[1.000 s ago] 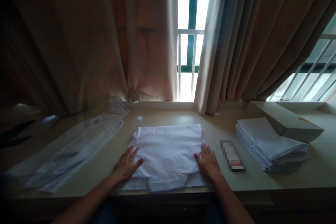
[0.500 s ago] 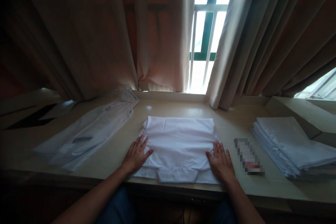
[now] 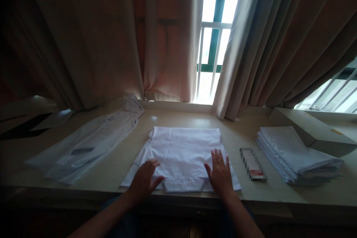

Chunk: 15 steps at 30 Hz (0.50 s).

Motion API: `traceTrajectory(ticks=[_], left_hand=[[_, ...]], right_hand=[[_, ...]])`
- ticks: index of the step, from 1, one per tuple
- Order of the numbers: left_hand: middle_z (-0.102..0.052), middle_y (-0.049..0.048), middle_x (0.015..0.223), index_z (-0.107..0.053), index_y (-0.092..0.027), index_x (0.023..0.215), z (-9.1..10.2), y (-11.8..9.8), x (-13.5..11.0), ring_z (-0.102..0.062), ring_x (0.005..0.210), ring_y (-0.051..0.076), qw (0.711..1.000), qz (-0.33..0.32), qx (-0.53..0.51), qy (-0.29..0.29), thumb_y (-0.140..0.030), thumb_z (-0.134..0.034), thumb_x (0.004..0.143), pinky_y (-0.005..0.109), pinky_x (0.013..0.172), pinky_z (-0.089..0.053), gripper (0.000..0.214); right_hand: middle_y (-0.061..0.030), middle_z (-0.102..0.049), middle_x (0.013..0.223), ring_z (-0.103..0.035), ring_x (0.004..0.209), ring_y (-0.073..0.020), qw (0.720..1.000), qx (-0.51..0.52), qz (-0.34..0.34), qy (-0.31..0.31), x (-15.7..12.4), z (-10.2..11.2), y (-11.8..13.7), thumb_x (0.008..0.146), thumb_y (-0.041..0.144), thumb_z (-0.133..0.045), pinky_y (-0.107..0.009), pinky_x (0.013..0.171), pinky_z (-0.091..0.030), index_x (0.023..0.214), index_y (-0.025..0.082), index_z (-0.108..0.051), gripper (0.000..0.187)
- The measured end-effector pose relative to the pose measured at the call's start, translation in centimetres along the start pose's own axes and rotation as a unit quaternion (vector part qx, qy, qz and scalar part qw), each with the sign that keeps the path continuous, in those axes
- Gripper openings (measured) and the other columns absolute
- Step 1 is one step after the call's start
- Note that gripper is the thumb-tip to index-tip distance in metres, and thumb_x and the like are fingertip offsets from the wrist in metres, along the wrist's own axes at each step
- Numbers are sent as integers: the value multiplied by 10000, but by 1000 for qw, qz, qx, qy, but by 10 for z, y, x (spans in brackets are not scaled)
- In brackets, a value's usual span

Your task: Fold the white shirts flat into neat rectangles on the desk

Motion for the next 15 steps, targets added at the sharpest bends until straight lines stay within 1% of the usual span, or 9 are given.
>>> traceTrajectory(ticks=[2,4,6,9,11,13,15], left_hand=[[-623,115,1084,-576,-212,1084,-6,-28,-22,-561,1080,263,999,-33,-41,3,-496,-537,829,424,940,-450,384],[-627,115,1030,-590,-221,1044,-8,-42,-38,-578,1024,273,998,-23,-58,-18,-485,-575,802,437,896,-469,358],[-621,115,1013,-597,-219,1014,-8,-43,-44,-576,1009,275,997,8,-65,-36,-451,-578,805,438,874,-473,313],[-620,96,953,-610,-217,942,-8,-38,-38,-577,962,250,996,39,-78,-34,-377,-541,839,413,843,-476,202],[-625,86,930,-620,-220,905,-6,-37,-31,-577,941,235,995,42,-88,-31,-336,-514,860,400,835,-475,164],[-633,84,921,-633,-223,885,-3,-36,-26,-579,931,226,993,52,-94,-37,-310,-492,875,392,832,-476,166],[-641,83,905,-648,-227,880,-2,-35,-24,-584,918,221,992,69,-98,-42,-302,-477,884,386,824,-479,187]], right_hand=[[-119,-433,1406,-337,1324,-267,995,54,74,-25,-20,12,41,929,477,-383,-489,1107,-214,1369,193,-415,524],[-114,-520,1297,-449,1215,-271,991,93,90,-38,-41,17,62,904,453,-464,-475,1040,-327,1311,230,-462,464],[-127,-541,1229,-487,1146,-283,990,113,71,-54,-56,18,65,874,471,-518,-472,972,-394,1293,224,-458,490],[-146,-530,1193,-485,1131,-291,989,125,45,-60,-67,16,57,855,488,-547,-462,933,-426,1272,197,-447,519],[-144,-520,1191,-475,1138,-292,988,127,57,-60,-69,14,57,847,482,-562,-469,947,-415,1259,196,-448,515],[-138,-512,1192,-472,1132,-294,986,129,82,-68,-72,12,64,840,469,-576,-482,950,-405,1245,204,-458,498],[-135,-515,1168,-484,1100,-287,983,133,89,-87,-74,10,68,853,431,-565,-468,918,-422,1213,206,-482,433]])
Point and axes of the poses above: each hand's wrist, its own x-axis towards the middle knuckle, its own z-axis out of the back of the hand, y = z × x, the point moved 9 cm from there along x, towards the middle knuckle
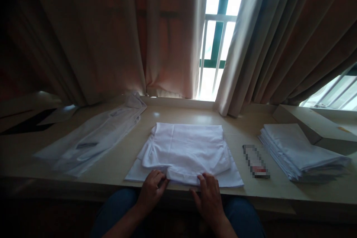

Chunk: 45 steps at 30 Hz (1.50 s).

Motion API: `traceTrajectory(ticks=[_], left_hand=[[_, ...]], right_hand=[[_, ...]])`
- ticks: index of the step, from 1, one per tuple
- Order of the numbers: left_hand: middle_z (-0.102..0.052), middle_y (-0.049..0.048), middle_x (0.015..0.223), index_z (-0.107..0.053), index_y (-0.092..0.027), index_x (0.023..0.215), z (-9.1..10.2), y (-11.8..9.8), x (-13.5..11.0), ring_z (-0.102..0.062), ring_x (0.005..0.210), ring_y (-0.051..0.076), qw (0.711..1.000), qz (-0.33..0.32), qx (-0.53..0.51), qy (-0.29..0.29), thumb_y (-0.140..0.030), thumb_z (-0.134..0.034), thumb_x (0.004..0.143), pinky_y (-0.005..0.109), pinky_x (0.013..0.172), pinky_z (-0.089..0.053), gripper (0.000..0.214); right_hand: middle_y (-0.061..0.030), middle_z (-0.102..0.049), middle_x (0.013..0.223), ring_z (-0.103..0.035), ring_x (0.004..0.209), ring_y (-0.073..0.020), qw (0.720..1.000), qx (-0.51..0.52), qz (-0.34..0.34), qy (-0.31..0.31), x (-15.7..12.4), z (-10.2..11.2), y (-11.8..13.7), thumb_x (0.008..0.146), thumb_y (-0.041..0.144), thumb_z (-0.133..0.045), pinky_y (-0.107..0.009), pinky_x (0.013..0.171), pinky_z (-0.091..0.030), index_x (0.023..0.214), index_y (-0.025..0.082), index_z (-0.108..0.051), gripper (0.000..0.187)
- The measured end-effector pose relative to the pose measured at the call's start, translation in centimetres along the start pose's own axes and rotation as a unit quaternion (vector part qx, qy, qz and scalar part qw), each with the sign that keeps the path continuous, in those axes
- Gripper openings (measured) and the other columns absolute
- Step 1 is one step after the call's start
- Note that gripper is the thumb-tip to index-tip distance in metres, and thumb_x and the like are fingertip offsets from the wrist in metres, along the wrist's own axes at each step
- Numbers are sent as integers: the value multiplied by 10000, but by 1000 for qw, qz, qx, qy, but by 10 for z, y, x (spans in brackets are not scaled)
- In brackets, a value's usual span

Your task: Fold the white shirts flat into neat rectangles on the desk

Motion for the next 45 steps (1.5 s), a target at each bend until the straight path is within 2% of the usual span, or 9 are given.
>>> traceTrajectory(ticks=[7,13,18,23,27,31,35,41,45], left_hand=[[-663,70,840,-681,-255,897,2,0,4,-606,856,222,999,48,0,2,-318,-471,878,380,772,-486,219],[-673,70,816,-676,-238,915,3,6,6,-622,813,215,996,88,19,1,-335,-448,882,338,723,-465,250],[-684,67,817,-656,-228,855,-5,8,8,-629,810,218,987,131,76,55,-377,-456,874,316,714,-416,250],[-695,76,780,-653,-235,881,-18,25,12,-647,759,242,958,227,131,119,-454,-466,854,303,614,-360,290],[-698,83,772,-660,-236,897,-22,34,14,-657,725,222,948,259,142,121,-432,-389,900,279,560,-310,335],[-695,85,768,-662,-222,882,-24,35,16,-653,693,203,951,254,138,113,-463,-337,925,269,543,-297,407],[-687,71,810,-656,-241,925,-21,29,9,-639,717,201,967,203,123,88,-368,-391,914,277,599,-376,294],[-658,99,973,-638,-229,982,6,0,-16,-603,946,244,995,71,61,-17,-241,-419,895,409,849,-464,237],[-557,105,1285,-552,-234,1224,0,-36,4,-456,1251,262,998,-7,55,-9,-285,-410,913,480,1055,-352,346]], right_hand=[[-80,-559,1004,-519,934,-228,1000,2,17,2,0,-12,3,905,275,-474,-379,803,-432,1046,248,-594,187],[-71,-557,986,-514,908,-219,1000,2,21,-10,2,-5,7,895,282,-481,-362,790,-421,1028,264,-619,193],[-76,-555,993,-524,908,-220,1000,4,14,-10,2,-2,10,890,280,-487,-367,782,-439,1071,261,-611,220],[-109,-529,1036,-518,976,-244,999,34,-30,-22,0,-6,-5,885,261,-484,-407,823,-469,1172,224,-564,300],[-98,-532,1004,-535,944,-221,998,37,-21,-49,-4,-6,-13,905,218,-437,-370,786,-489,1127,239,-597,274],[-69,-539,887,-541,822,-182,999,2,-11,-53,-3,-6,-12,917,177,-418,-300,708,-468,1091,236,-626,278],[-51,-536,826,-524,779,-171,1000,-15,-5,-23,-1,-3,-5,911,155,-416,-291,699,-442,1020,231,-640,261],[-86,-578,966,-544,903,-228,1000,18,9,-6,-4,9,4,881,197,-451,-385,788,-460,1111,244,-601,279],[-102,-584,1182,-513,1114,-246,1000,-10,-17,4,23,1,11,930,266,-410,-438,972,-381,1233,227,-550,336]])
Point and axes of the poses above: each hand's wrist, its own x-axis towards the middle knuckle, its own z-axis out of the back of the hand, y = z × x, the point moved 9 cm from there along x, towards the middle knuckle
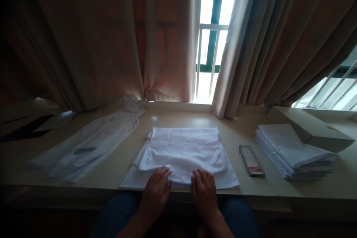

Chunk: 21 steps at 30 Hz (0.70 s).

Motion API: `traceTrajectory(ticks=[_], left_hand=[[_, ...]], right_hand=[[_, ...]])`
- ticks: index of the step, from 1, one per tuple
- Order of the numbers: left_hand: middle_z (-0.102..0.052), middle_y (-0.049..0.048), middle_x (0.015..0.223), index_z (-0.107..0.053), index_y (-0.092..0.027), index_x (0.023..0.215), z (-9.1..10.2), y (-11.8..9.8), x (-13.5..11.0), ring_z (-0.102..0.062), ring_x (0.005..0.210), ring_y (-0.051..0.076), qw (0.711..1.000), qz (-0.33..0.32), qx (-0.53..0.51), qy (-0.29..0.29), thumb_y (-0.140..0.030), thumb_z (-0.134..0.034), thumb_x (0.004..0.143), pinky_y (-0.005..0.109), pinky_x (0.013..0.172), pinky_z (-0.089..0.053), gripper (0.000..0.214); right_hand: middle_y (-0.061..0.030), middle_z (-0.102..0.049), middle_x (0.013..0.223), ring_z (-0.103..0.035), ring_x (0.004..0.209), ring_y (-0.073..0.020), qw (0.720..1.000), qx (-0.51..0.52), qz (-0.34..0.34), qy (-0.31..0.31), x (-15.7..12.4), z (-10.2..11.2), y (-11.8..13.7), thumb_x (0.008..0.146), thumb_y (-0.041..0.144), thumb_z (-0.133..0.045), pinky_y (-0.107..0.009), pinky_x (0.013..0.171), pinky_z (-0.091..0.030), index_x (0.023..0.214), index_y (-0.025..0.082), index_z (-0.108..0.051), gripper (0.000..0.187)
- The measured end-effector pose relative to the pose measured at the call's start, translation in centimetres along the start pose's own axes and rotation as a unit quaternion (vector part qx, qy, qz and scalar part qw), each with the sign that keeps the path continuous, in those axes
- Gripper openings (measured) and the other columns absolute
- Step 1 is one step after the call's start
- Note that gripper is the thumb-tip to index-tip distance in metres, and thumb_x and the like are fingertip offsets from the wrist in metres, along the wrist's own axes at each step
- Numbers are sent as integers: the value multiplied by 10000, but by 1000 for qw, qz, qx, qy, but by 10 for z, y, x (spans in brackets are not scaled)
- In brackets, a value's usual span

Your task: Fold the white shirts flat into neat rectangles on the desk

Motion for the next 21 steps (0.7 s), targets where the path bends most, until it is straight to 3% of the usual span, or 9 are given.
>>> traceTrajectory(ticks=[2,5,9,14,21], left_hand=[[-445,103,1413,-452,-222,1349,-13,-9,19,-336,1350,271,1000,-9,10,28,-341,-397,922,500,1095,-294,447],[-341,120,1483,-389,-240,1408,-34,0,36,-257,1382,324,996,11,39,76,-484,-423,894,558,1092,-240,569],[-284,96,1513,-352,-317,1425,-54,31,21,-207,1393,356,987,39,80,135,-628,-432,832,603,1090,-148,674],[-169,52,1553,-269,-318,1456,-55,49,5,-82,1422,342,979,61,112,158,-678,-425,802,557,1120,-67,764],[-150,42,1556,-297,-330,1446,-56,50,9,-59,1422,351,974,83,96,186,-693,-452,774,563,1121,-60,779]], right_hand=[[-107,-501,1344,-408,1270,-257,999,-26,-10,27,20,-12,3,953,313,-360,-464,1062,-286,1329,202,-479,410],[-93,-342,1480,-229,1387,-278,991,-50,-28,119,35,-39,-2,961,439,-300,-509,1104,-180,1430,192,-354,533],[-59,-185,1538,-94,1420,-289,968,-62,-59,236,20,-65,-29,910,633,-232,-542,1113,-89,1475,234,-250,692],[-66,-100,1554,3,1426,-277,952,-115,-132,252,-3,-59,-75,863,714,-183,-507,1128,13,1487,208,-197,804],[-57,-61,1560,8,1425,-277,940,-174,-187,226,-25,-32,-130,852,729,-173,-525,1131,-22,1491,197,-163,831]])
Point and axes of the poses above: each hand's wrist, its own x-axis towards the middle knuckle, its own z-axis out of the back of the hand, y = z × x, the point moved 9 cm from there along x, towards the middle knuckle
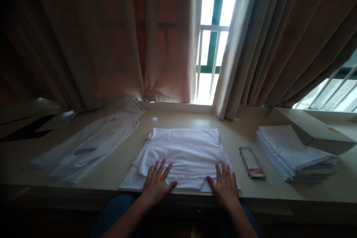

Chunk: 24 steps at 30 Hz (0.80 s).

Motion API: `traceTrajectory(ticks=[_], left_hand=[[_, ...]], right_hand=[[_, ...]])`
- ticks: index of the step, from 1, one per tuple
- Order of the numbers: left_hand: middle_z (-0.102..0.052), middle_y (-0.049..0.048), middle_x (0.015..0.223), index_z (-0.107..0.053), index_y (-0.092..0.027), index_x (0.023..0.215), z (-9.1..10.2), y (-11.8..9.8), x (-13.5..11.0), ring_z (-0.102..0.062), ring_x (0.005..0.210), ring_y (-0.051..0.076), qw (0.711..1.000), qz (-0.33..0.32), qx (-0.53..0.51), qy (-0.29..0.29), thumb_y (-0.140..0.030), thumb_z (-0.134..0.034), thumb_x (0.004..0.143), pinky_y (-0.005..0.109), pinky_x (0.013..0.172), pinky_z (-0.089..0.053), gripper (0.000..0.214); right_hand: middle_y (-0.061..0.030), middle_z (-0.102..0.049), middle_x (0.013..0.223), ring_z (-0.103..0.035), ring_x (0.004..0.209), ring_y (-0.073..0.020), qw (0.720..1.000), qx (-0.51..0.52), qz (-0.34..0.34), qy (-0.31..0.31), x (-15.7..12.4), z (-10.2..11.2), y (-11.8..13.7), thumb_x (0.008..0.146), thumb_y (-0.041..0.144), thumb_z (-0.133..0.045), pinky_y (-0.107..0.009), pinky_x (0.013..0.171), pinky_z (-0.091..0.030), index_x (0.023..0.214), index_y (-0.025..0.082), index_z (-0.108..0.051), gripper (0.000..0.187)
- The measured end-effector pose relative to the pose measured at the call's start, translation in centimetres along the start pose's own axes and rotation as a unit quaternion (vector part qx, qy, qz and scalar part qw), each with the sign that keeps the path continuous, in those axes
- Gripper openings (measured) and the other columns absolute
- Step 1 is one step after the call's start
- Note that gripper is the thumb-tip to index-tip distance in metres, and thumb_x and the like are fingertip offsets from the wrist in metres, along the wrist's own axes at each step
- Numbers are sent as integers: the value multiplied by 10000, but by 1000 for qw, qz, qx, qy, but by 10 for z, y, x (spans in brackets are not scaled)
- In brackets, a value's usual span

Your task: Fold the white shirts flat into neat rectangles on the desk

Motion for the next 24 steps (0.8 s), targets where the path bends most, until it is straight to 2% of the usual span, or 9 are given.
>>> traceTrajectory(ticks=[3,5,7,9,13,15,18,20,24], left_hand=[[-201,46,1545,-323,-325,1436,1,4,2,-103,1419,343,999,7,-32,27,-683,-478,765,559,1120,-103,776],[-300,65,1511,-356,-278,1426,6,11,7,-212,1403,297,997,9,-71,33,-634,-466,802,491,1124,-190,726],[-420,80,1443,-390,-218,1406,19,24,13,-347,1349,224,993,16,-112,16,-550,-419,864,375,1097,-293,636],[-488,77,1388,-439,-195,1370,37,40,21,-398,1315,185,993,13,-118,-20,-478,-386,899,316,1080,-322,552],[-371,69,1474,-465,-238,1355,58,71,40,-228,1401,255,998,-7,-27,-62,-502,-427,879,443,1144,-169,545],[-263,69,1526,-402,-269,1400,50,92,48,-160,1417,292,999,27,9,-43,-558,-410,868,515,1132,-127,605],[-169,60,1554,-312,-296,1443,24,117,53,-131,1422,303,997,74,33,7,-618,-334,869,547,1115,-107,658],[-143,56,1560,-278,-297,1456,10,124,53,-121,1425,295,996,79,43,15,-636,-300,869,533,1120,-86,679],[-134,50,1562,-252,-299,1465,2,126,51,-97,1430,277,996,68,55,-7,-647,-267,870,497,1129,-60,689]], right_hand=[[-73,-96,1555,-22,1424,-292,1000,-11,0,-12,-1,-3,-8,857,720,-176,-532,1131,-39,1488,166,-181,840],[-82,-115,1551,-41,1422,-299,1000,-18,7,-18,-1,-4,-8,859,716,-183,-534,1131,-48,1485,152,-197,843],[-86,-148,1545,-66,1420,-304,999,-21,14,-27,-1,-2,-7,867,702,-191,-541,1129,-57,1478,149,-234,826],[-90,-178,1538,-68,1420,-309,998,-26,23,-54,-2,7,-5,889,664,-195,-558,1123,-57,1461,148,-292,776],[-80,-123,1550,-6,1426,-280,988,-31,66,-139,-4,33,4,931,570,-206,-553,1125,-37,1465,148,-277,684],[-54,-103,1555,-10,1428,-265,987,-27,85,-137,-4,32,8,928,574,-227,-547,1127,-45,1478,191,-241,670],[-24,-131,1552,-52,1427,-257,994,-20,78,-76,0,16,6,917,605,-231,-562,1119,-78,1472,264,-247,652],[-18,-136,1552,-63,1427,-249,997,-16,64,-46,2,7,3,916,610,-219,-563,1117,-91,1471,280,-240,646],[-21,-138,1552,-59,1428,-238,998,-13,54,-40,4,4,2,917,605,-225,-548,1123,-83,1473,272,-236,649]])
Point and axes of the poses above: each hand's wrist, its own x-axis towards the middle knuckle, its own z-axis out of the back of the hand, y = z × x, the point moved 9 cm from there along x, towards the middle knuckle
